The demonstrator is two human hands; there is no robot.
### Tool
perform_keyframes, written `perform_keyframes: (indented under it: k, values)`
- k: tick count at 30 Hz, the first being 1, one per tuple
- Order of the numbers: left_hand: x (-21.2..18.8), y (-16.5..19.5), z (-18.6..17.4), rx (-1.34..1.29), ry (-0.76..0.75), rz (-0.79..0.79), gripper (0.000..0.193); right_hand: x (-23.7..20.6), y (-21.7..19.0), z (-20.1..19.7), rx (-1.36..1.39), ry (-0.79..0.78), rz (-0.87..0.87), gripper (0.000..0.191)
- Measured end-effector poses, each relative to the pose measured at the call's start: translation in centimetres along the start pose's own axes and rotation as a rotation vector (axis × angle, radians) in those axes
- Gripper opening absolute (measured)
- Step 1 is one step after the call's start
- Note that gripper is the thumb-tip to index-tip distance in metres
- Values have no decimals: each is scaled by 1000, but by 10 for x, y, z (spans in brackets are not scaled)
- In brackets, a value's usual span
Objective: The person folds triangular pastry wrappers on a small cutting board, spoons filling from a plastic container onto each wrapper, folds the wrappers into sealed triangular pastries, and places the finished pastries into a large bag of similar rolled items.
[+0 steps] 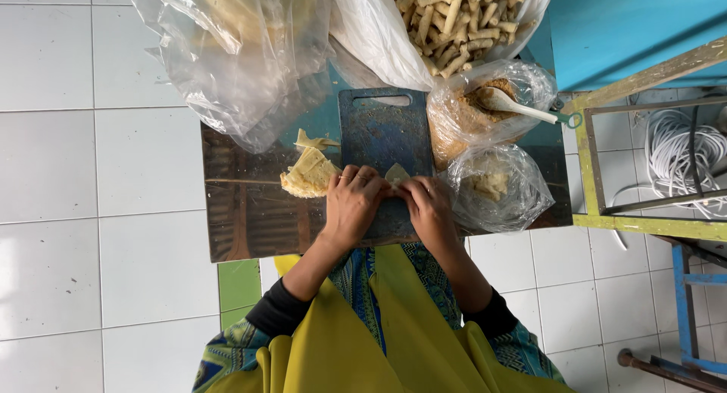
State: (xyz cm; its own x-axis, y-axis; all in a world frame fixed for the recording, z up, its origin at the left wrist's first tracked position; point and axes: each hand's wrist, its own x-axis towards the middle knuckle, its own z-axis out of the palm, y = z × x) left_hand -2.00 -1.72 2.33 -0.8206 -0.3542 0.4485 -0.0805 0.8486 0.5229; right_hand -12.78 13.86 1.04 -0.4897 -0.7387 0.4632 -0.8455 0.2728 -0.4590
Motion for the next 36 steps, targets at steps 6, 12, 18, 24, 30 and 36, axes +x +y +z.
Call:
perform_keyframes:
  k: [6,12,18,24,30,36]
  values:
    - [7,12,10,27,-6,-198,12,10,13,5,163,-34,267,12]
    - [4,6,18,-52,33,-188,11,12,12,5,204,-15,183,15]
    - [-1,1,16,25,85,-45,5,2,10,6,50,31,24,21]
    - [9,-1,29,45,-39,-300,13,16,30,15,282,-51,417,21]
    - [-17,6,41,566,-263,128,40,-4,3,-8,-232,-220,-5,43]
    - [7,12,33,839,-402,215,65,23,-1,-4,-467,-319,-56,63]
